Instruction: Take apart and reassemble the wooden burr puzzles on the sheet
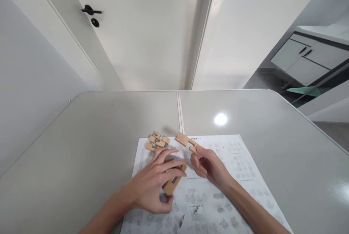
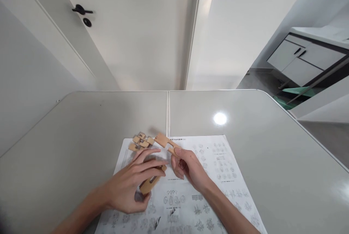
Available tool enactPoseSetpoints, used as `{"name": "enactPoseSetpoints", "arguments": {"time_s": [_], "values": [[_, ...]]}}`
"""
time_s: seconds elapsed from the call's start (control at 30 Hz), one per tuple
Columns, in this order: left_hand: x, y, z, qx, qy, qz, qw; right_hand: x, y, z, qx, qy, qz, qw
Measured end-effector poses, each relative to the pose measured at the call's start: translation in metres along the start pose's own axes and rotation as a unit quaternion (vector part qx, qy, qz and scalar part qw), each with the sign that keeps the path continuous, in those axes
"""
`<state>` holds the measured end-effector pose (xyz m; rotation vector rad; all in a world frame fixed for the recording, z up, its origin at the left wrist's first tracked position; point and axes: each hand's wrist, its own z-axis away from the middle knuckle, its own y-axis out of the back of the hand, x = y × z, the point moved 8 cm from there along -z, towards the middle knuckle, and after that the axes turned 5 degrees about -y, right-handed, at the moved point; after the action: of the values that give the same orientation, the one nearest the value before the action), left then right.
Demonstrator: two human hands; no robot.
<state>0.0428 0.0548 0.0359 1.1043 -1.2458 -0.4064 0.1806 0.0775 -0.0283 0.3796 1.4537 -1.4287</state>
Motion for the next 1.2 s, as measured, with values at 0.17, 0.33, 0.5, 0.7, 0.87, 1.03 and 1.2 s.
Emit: {"name": "enactPoseSetpoints", "arguments": {"time_s": [0.17,0.33,0.5,0.7,0.87,1.03,1.2], "values": [[-0.009,0.012,0.005,0.041,-0.004,-0.022,0.999,0.0,0.001,0.0,0.006,-0.003,0.003,1.0],[-0.019,0.023,0.011,0.074,0.005,-0.027,0.997,0.0,0.001,0.001,0.008,-0.005,0.011,1.0],[-0.033,0.045,0.019,0.219,0.058,-0.03,0.973,-0.002,-0.005,0.004,-0.017,-0.016,0.045,0.999],[-0.041,0.054,0.028,0.307,0.109,0.026,0.945,0.0,-0.023,0.01,-0.08,-0.028,0.175,0.981],[-0.035,0.039,0.02,0.2,0.125,0.111,0.965,0.004,-0.032,0.013,-0.114,-0.045,0.228,0.966],[-0.034,0.034,0.019,0.165,0.14,0.169,0.961,-0.007,-0.024,0.011,-0.037,0.013,0.259,0.965],[-0.041,0.031,0.02,0.158,0.151,0.137,0.966,-0.008,-0.02,0.009,0.005,0.031,0.312,0.95]]}}
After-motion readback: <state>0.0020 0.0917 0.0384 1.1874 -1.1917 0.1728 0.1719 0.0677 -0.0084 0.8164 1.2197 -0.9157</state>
